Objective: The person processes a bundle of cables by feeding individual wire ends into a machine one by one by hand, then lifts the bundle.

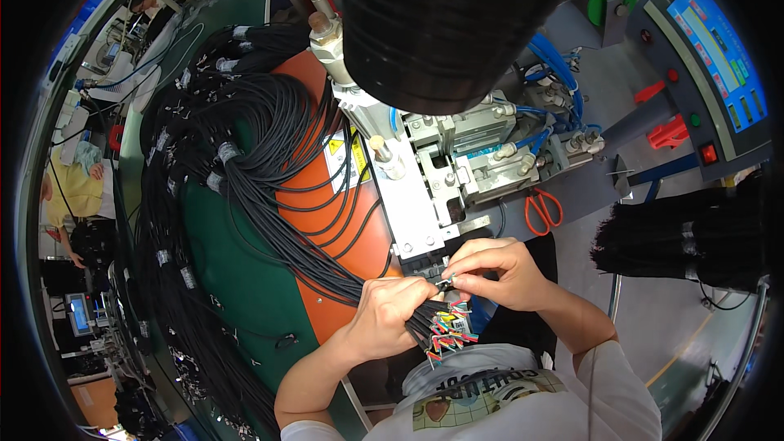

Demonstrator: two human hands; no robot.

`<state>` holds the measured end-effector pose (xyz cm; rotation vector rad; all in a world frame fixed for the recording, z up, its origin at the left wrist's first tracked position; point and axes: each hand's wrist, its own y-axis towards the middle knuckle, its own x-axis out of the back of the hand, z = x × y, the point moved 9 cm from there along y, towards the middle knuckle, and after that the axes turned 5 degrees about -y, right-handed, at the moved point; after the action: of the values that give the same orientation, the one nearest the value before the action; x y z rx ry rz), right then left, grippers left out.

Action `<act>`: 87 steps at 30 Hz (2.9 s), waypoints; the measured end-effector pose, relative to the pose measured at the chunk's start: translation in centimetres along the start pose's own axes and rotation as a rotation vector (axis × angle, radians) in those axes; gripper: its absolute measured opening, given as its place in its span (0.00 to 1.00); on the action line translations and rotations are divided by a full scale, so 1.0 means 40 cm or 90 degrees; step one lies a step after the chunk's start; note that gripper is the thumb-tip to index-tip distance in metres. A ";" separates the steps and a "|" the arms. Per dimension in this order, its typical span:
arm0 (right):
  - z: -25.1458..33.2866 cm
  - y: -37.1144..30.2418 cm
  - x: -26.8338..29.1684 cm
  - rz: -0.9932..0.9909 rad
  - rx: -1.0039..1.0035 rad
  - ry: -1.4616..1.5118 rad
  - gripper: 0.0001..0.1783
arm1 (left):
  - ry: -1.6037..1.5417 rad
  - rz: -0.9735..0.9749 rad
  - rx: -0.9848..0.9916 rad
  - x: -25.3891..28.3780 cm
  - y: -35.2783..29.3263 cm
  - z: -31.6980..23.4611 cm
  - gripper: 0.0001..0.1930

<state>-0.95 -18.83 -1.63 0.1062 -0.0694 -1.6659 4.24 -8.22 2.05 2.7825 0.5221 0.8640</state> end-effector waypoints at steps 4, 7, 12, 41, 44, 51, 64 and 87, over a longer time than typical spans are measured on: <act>0.043 0.001 0.010 -0.063 0.135 -0.219 0.08 | 0.050 -0.056 0.005 0.003 0.000 -0.002 0.13; 0.074 -0.022 -0.007 -0.165 0.210 -0.460 0.09 | 0.136 -0.093 -0.004 -0.005 0.000 -0.016 0.13; 0.077 -0.006 -0.033 -0.123 0.169 -0.689 0.07 | 0.330 -0.018 0.017 -0.029 -0.017 -0.032 0.19; 0.057 -0.019 0.000 -0.202 0.222 -0.600 0.07 | 0.473 0.177 -0.013 -0.065 0.035 -0.047 0.21; 0.048 -0.013 -0.013 -0.133 0.206 -0.620 0.09 | 0.469 0.149 -0.009 -0.058 0.029 -0.051 0.20; 0.067 -0.006 -0.017 -0.121 0.248 -0.624 0.10 | 0.436 0.116 -0.019 -0.054 0.011 -0.042 0.18; -0.069 -0.002 0.042 -0.126 -0.106 -0.272 0.08 | 0.274 0.011 0.070 0.006 -0.014 -0.010 0.21; -0.064 -0.026 -0.028 -0.066 -0.128 0.292 0.08 | 0.186 -0.092 -0.092 0.013 -0.027 -0.054 0.15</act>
<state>-1.58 -17.57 -4.27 0.3401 0.4560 -1.7038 3.12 -6.89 3.79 2.4673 0.6675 1.2280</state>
